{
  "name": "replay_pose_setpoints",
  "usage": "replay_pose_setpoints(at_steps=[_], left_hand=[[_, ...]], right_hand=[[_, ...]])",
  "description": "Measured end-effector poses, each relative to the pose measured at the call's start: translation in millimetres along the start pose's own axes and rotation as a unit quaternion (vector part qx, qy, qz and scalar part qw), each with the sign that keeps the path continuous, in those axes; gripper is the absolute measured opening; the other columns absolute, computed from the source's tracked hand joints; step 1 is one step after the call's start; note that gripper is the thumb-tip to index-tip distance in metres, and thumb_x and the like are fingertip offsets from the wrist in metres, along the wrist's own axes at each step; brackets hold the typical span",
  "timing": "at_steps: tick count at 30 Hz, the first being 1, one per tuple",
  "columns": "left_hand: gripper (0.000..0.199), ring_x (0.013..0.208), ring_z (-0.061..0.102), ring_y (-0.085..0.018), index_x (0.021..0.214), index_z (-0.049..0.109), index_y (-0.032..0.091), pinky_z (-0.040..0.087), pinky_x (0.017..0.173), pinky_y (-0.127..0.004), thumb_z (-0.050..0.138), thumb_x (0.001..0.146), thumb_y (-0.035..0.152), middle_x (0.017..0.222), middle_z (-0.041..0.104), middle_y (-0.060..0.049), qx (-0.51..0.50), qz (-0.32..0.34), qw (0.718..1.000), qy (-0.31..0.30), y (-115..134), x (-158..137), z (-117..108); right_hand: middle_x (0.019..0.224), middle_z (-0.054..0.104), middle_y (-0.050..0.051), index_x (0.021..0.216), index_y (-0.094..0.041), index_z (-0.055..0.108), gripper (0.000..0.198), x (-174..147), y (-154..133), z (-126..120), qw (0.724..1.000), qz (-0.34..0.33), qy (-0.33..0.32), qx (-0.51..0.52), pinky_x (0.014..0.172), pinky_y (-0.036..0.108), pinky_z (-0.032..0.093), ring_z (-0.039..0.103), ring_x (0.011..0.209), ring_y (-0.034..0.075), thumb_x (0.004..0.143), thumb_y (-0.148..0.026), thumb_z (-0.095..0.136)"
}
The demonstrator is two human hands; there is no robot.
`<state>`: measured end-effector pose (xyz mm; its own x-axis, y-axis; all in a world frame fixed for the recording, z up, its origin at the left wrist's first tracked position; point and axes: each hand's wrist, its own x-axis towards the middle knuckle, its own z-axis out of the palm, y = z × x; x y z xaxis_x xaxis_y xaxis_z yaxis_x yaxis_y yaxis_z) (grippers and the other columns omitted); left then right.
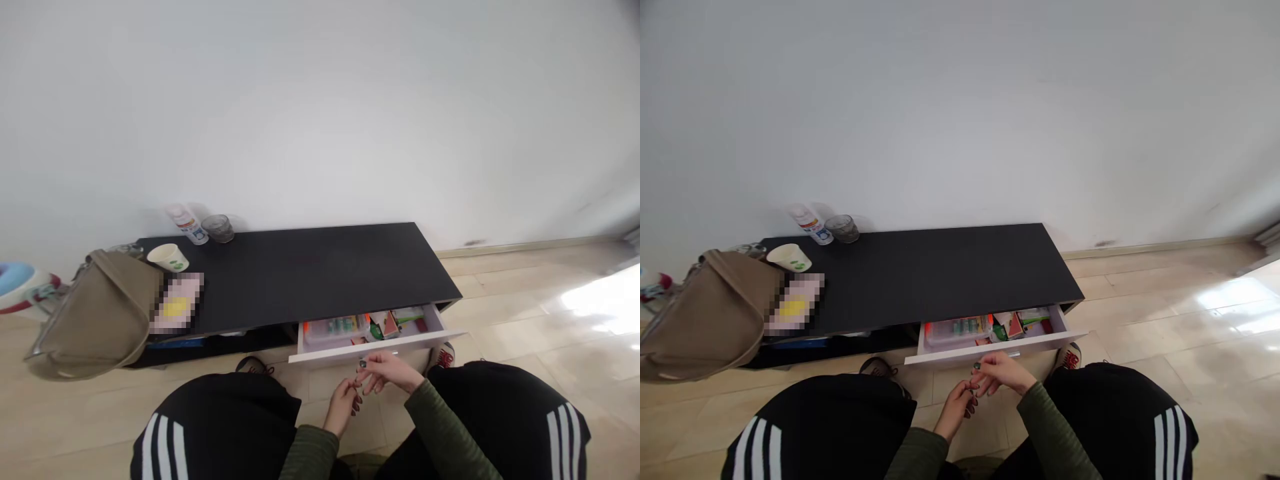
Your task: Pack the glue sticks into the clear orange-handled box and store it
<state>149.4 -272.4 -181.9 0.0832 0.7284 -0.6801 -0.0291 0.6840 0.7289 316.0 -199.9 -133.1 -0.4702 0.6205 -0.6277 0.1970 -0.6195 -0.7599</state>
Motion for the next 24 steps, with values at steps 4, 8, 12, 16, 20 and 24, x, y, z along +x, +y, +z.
replay_pose_setpoints(at_steps=[4, 8, 12, 16, 20, 24], left_hand=[[0.019, 0.047, 0.047, -0.008, 0.091, 0.058, 0.017, 0.029, 0.05, -0.022, 0.052, 0.074, 0.025, 0.06, 0.057, 0.005, 0.032, -0.012, 0.999, -0.039, -10.3, -1.1, 10.9], [0.02, 0.047, 0.047, -0.008, 0.092, 0.061, 0.015, 0.029, 0.05, -0.022, 0.054, 0.077, 0.026, 0.059, 0.057, 0.004, 0.05, -0.008, 0.998, -0.048, -18.0, -2.6, 12.0], [0.02, 0.048, 0.049, -0.009, 0.087, 0.066, 0.013, 0.03, 0.051, -0.022, 0.056, 0.075, 0.026, 0.058, 0.057, 0.003, 0.066, -0.005, 0.996, -0.054, -21.6, -1.8, 10.3], [0.029, 0.047, 0.048, -0.01, 0.091, 0.067, 0.013, 0.03, 0.049, -0.023, 0.058, 0.07, 0.03, 0.06, 0.058, 0.002, 0.032, 0.003, 0.999, -0.024, -23.1, 3.6, 12.0], [0.036, 0.05, 0.051, -0.012, 0.087, 0.066, 0.016, 0.031, 0.048, -0.025, 0.063, 0.06, 0.038, 0.066, 0.058, -0.002, -0.021, 0.003, 1.0, -0.001, -25.5, 10.5, 16.4], [0.03, 0.055, 0.056, -0.017, 0.074, 0.061, 0.026, 0.027, 0.045, -0.027, 0.068, 0.049, 0.042, 0.068, 0.055, -0.004, -0.073, -0.05, 0.995, -0.038, -35.7, 14.6, 20.4]], right_hand=[[0.106, 0.073, 0.014, 0.101, -0.016, 0.062, 0.037, 7.3, -26.5, -10.8, 0.967, -0.096, 0.196, -0.133, 0.068, 0.027, 0.052, 0.073, 0.089, 0.023, 0.087, -0.049, 0.053], [0.13, 0.064, 0.016, 0.124, -0.014, 0.057, 0.042, 39.3, -33.4, -22.0, 0.91, -0.016, 0.307, -0.279, 0.09, 0.028, 0.046, 0.061, 0.122, 0.025, 0.086, -0.033, 0.055], [0.107, 0.071, 0.015, 0.107, -0.012, 0.062, 0.032, 53.5, -27.8, -20.0, 0.919, 0.023, 0.275, -0.282, 0.081, 0.029, 0.047, 0.067, 0.102, 0.026, 0.086, -0.035, 0.057], [0.082, 0.069, 0.01, 0.085, -0.017, 0.06, 0.019, 41.3, -26.5, -20.0, 0.913, 0.018, 0.303, -0.274, 0.068, 0.028, 0.043, 0.066, 0.087, 0.025, 0.079, -0.034, 0.066], [0.064, 0.058, -0.001, 0.075, -0.022, 0.052, 0.024, 20.7, -31.4, -22.8, 0.925, -0.05, 0.326, -0.186, 0.056, 0.026, 0.035, 0.057, 0.063, 0.017, 0.069, -0.032, 0.073], [0.059, 0.054, -0.003, 0.068, -0.022, 0.05, 0.024, -5.7, -42.9, -25.7, 0.904, -0.093, 0.359, -0.215, 0.056, 0.025, 0.031, 0.051, 0.061, 0.015, 0.063, -0.026, 0.073]])
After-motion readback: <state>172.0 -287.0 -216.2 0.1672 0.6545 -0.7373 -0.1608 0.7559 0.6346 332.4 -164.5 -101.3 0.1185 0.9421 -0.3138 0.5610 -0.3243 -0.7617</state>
